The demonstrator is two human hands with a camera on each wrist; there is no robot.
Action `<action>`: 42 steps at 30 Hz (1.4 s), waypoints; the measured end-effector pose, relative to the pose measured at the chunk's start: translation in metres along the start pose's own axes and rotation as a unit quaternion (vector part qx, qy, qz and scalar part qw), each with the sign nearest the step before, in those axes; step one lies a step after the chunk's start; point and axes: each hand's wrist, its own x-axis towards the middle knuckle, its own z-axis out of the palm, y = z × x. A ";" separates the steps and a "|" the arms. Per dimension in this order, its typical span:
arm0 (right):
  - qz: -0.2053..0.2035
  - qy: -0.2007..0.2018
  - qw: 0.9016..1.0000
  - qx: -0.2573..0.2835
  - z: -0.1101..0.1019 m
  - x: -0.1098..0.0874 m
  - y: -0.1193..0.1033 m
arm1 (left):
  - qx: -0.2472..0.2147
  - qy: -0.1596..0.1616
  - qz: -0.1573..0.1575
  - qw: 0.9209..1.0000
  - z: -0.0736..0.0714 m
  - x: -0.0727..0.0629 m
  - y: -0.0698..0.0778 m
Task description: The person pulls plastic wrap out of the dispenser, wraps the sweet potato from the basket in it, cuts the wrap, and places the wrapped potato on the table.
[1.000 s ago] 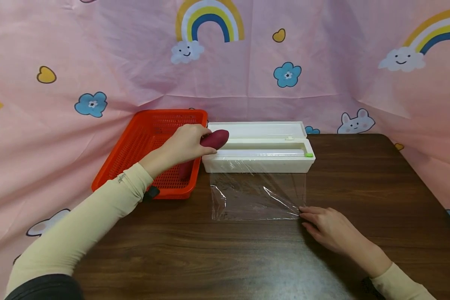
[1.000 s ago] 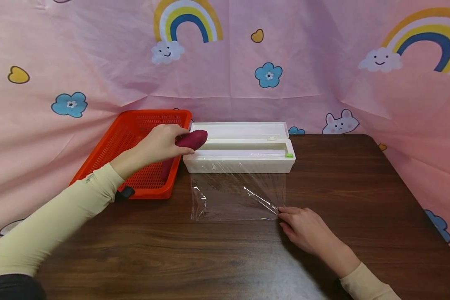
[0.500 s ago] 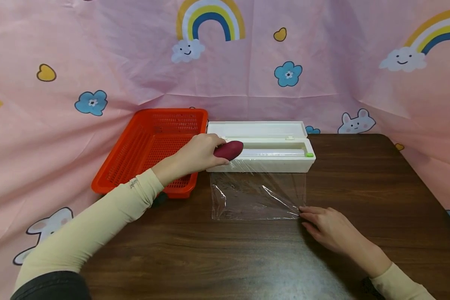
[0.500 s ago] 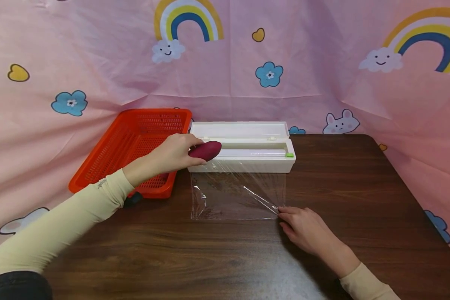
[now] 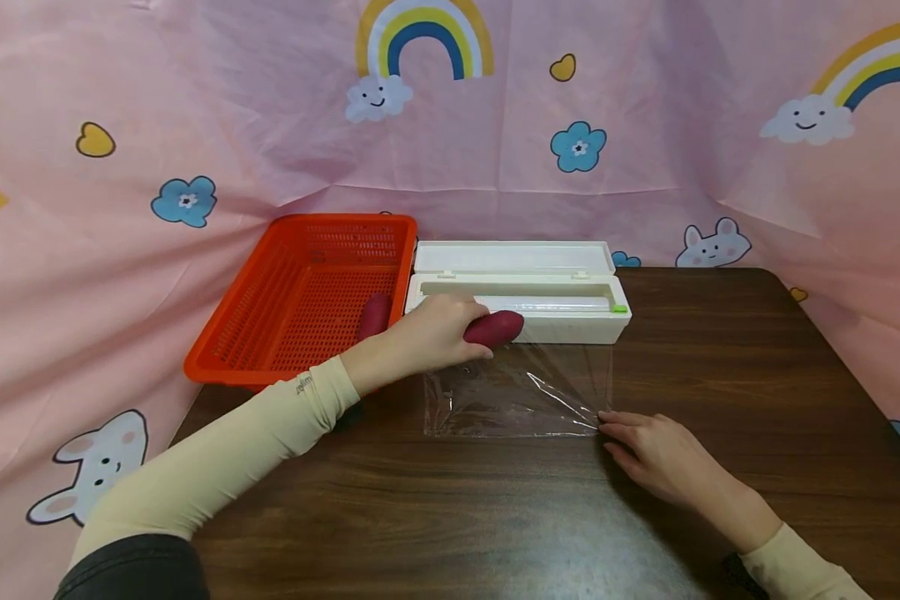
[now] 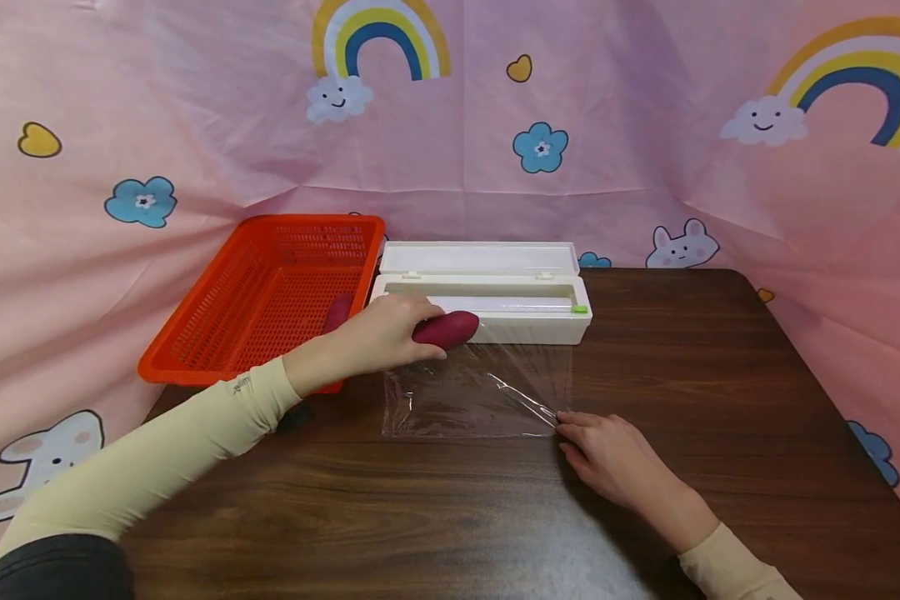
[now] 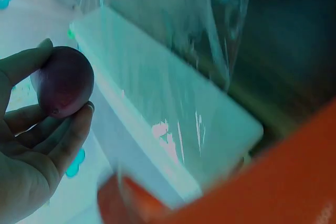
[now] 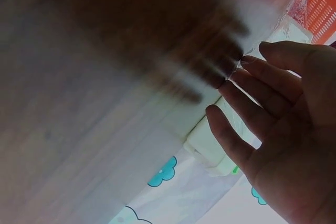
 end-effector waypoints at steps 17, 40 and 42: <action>0.016 -0.010 1.000 -0.004 0.000 -0.001 -0.002 | 0.004 -0.060 0.025 0.998 0.056 -0.004 0.025; 0.017 -0.018 1.000 0.009 0.000 0.001 -0.001 | 0.009 -0.061 0.029 0.998 0.090 -0.006 0.040; 0.017 -0.018 1.000 0.009 0.000 0.001 0.000 | 0.023 -0.057 0.025 0.998 0.091 -0.006 0.041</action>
